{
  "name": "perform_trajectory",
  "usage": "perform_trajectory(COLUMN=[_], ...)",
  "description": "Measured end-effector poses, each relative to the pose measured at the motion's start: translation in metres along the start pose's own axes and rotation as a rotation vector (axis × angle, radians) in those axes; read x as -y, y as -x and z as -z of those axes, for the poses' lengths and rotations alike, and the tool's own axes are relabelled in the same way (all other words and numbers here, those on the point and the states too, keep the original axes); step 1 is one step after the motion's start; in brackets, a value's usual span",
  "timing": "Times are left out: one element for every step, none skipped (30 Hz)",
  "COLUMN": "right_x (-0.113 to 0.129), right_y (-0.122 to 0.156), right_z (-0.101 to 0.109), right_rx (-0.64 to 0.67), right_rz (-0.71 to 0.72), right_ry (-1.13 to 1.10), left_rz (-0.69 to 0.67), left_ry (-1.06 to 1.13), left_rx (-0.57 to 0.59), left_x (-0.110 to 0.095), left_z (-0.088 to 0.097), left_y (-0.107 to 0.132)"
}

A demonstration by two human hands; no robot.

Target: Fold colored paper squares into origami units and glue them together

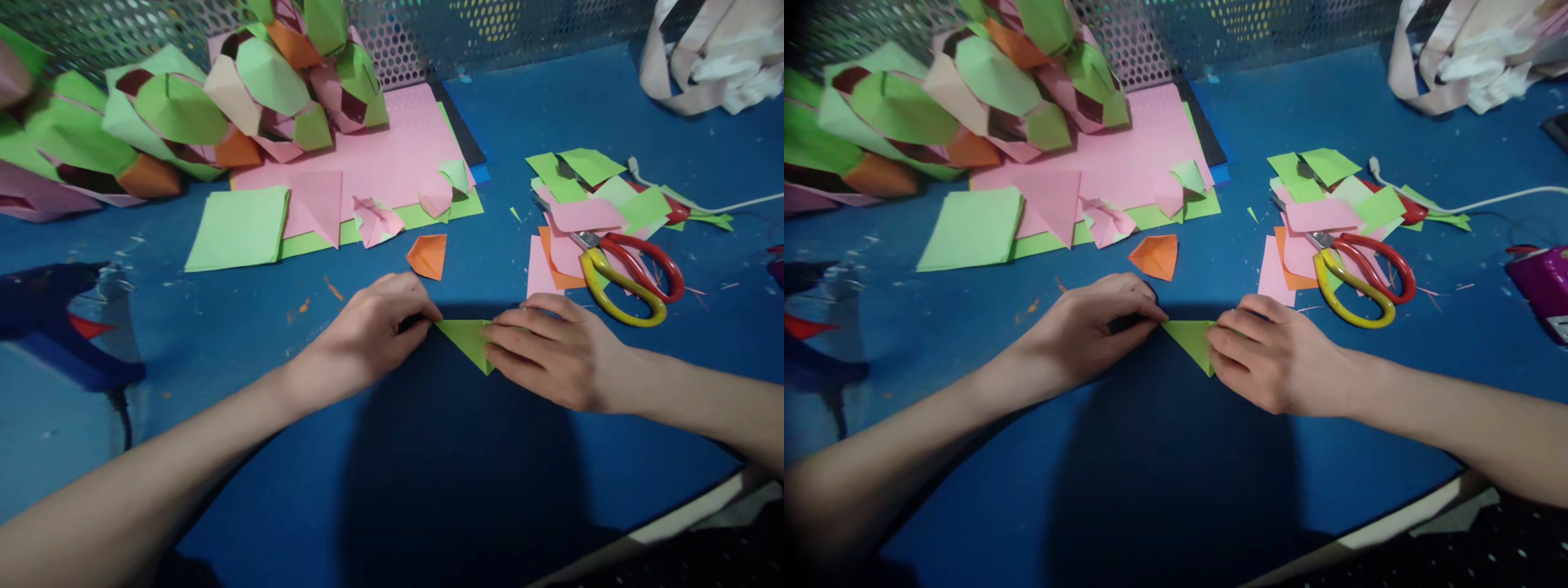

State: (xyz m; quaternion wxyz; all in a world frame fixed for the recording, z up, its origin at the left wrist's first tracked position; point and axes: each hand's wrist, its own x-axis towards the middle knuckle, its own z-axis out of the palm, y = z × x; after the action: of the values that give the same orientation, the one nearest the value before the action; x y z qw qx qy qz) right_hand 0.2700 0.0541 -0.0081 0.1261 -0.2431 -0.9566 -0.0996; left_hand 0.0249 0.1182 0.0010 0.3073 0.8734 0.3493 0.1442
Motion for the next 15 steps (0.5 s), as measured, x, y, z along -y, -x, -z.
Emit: perform_trajectory(right_x=[-0.0001,-0.0002,-0.0003,-0.0005,-0.0007,-0.0010,-0.0014,-0.0018,-0.0020,-0.0021,-0.0017,-0.0009,0.0003,0.0021,0.0042], right_y=[-0.0001,-0.0002,-0.0003,-0.0005,-0.0007,-0.0008,-0.0010,-0.0010,-0.0009,-0.0007,-0.0004,0.0001,0.0006,0.0011,0.0016], right_z=[0.0003,0.0006,0.0009,0.0011,0.0013,0.0014,0.0016,0.0019,0.0024,0.0030,0.0039,0.0049,0.0060,0.0071,0.0080], right_rx=[0.000,0.003,0.006,0.008,0.012,0.013,0.014,0.017,0.021,0.029,0.039,0.050,0.063,0.071,0.075], right_rz=[0.002,0.004,0.005,0.005,0.004,0.005,0.006,0.009,0.015,0.023,0.032,0.038,0.045,0.049,0.049], right_ry=[-0.005,-0.009,-0.011,-0.013,-0.013,-0.012,-0.010,-0.008,-0.006,-0.001,0.007,0.019,0.038,0.060,0.084], left_rz=[-0.002,-0.004,-0.005,-0.007,-0.007,-0.004,-0.001,0.000,0.000,0.002,0.006,0.008,0.013,0.018,0.017], left_ry=[0.003,0.007,0.010,0.013,0.017,0.019,0.019,0.019,0.018,0.017,0.016,0.015,0.013,0.010,0.005], left_rx=[-0.001,-0.004,-0.003,-0.002,-0.002,-0.001,0.001,-0.001,-0.002,-0.002,0.000,0.000,0.000,-0.003,-0.009], left_x=[0.0002,0.0002,0.0002,0.0000,-0.0003,-0.0008,-0.0012,-0.0016,-0.0020,-0.0021,-0.0020,-0.0016,-0.0010,-0.0003,0.0002], left_z=[0.0001,0.0002,0.0003,0.0004,0.0005,0.0005,0.0006,0.0006,0.0006,0.0007,0.0007,0.0007,0.0007,0.0006,0.0004], left_y=[-0.0001,-0.0002,-0.0004,-0.0007,-0.0009,-0.0011,-0.0013,-0.0014,-0.0015,-0.0017,-0.0019,-0.0022,-0.0025,-0.0028,-0.0029])
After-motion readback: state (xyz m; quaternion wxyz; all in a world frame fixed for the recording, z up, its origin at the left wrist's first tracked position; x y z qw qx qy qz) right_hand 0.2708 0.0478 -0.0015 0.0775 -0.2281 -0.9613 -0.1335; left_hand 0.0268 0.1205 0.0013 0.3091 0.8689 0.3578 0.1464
